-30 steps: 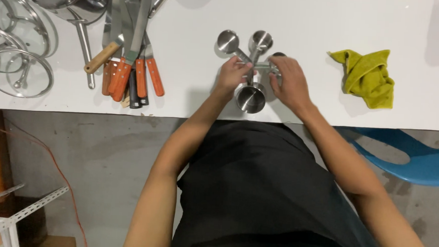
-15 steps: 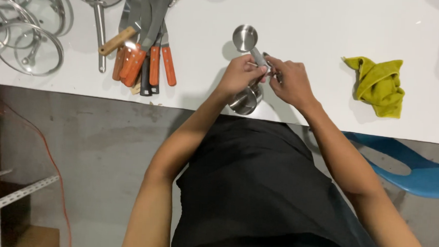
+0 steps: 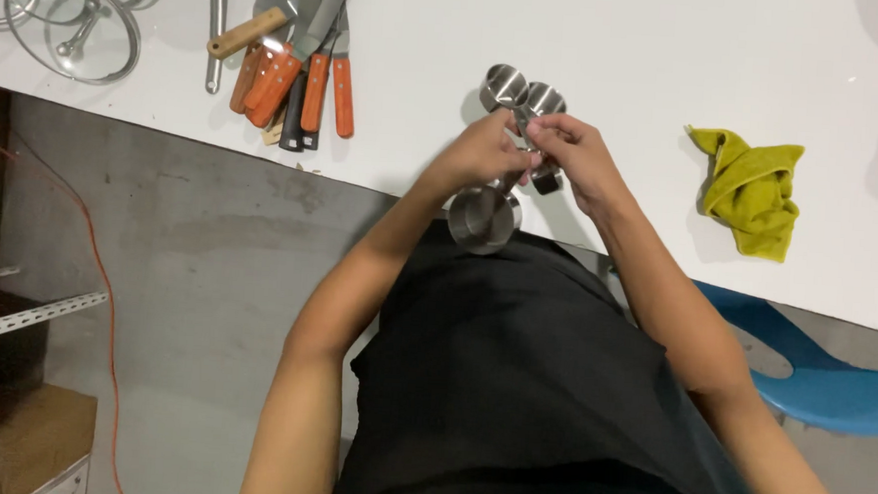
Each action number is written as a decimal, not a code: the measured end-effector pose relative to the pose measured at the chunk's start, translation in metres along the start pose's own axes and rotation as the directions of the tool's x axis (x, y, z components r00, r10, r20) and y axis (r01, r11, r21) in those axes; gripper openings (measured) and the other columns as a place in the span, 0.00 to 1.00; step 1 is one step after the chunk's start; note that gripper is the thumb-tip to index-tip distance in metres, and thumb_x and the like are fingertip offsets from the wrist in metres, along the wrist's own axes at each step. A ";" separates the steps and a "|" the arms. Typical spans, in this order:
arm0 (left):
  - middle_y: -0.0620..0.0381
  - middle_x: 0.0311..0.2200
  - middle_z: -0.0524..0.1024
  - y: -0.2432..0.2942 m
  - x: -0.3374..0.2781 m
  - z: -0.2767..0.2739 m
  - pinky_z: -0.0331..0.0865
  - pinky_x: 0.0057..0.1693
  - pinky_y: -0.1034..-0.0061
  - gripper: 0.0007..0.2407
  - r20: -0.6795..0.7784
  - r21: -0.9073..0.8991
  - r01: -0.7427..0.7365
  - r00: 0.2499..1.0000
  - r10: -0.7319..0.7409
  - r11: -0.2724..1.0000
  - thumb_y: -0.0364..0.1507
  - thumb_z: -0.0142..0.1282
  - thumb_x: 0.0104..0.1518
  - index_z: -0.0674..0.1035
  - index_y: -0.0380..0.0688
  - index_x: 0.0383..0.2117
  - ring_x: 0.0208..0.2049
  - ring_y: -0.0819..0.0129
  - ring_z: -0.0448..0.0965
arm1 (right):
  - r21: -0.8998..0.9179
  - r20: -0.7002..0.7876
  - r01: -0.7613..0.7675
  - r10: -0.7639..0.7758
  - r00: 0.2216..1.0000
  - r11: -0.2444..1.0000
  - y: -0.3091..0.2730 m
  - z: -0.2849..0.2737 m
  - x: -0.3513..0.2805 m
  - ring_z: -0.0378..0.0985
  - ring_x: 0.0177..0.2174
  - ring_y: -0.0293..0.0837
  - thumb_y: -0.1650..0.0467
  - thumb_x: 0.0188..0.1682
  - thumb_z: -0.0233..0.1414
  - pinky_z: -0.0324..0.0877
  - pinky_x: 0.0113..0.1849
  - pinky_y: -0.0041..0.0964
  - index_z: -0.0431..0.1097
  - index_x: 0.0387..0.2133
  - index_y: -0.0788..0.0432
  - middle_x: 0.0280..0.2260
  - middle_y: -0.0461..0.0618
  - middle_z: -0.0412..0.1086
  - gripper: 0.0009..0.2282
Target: Cleaning and organizing metal measuring cups on a workbench.
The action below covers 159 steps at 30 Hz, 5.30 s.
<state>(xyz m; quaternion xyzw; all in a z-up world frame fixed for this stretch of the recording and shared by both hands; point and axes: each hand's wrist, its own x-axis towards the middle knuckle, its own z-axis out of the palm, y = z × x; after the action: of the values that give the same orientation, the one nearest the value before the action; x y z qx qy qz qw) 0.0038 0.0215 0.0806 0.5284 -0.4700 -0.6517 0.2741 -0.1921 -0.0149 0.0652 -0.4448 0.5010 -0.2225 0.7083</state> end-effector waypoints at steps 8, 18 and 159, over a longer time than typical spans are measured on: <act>0.44 0.32 0.82 0.024 -0.019 0.011 0.76 0.42 0.70 0.33 -0.029 0.191 -0.107 0.993 0.115 0.976 0.40 0.67 0.51 0.63 0.36 0.58 0.33 0.61 0.85 | 0.152 -0.047 -0.057 0.064 0.997 0.987 -0.011 -0.009 -0.011 0.76 0.30 0.37 0.69 0.51 0.57 0.72 0.35 0.33 0.72 0.34 0.56 0.31 0.45 0.74 0.04; 0.37 0.64 0.65 -0.088 0.009 -0.036 0.70 0.62 0.50 0.41 -0.038 -0.410 -0.023 0.999 0.009 0.912 0.63 0.32 0.57 0.62 0.40 0.67 0.66 0.45 0.65 | 0.235 -0.123 -0.016 0.046 0.991 0.972 -0.060 -0.023 -0.033 0.67 0.27 0.36 0.65 0.56 0.57 0.69 0.35 0.39 0.71 0.28 0.54 0.26 0.42 0.67 0.10; 0.51 0.31 0.81 0.102 0.016 -0.106 0.78 0.39 0.79 0.06 0.311 -0.337 -0.241 0.884 0.349 0.910 0.28 0.53 0.68 0.72 0.37 0.42 0.30 0.71 0.83 | -0.683 -0.140 0.414 -0.663 0.735 0.602 -0.054 0.041 -0.013 0.68 0.58 0.56 0.65 0.42 0.70 0.69 0.59 0.50 0.52 0.67 0.55 0.60 0.60 0.56 0.41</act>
<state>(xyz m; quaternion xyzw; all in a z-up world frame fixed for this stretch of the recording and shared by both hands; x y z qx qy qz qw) 0.0854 -0.0681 0.1663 0.2739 -0.4883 -0.7496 0.3531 -0.1529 -0.0157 0.1221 -0.7284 0.5097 -0.3372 0.3098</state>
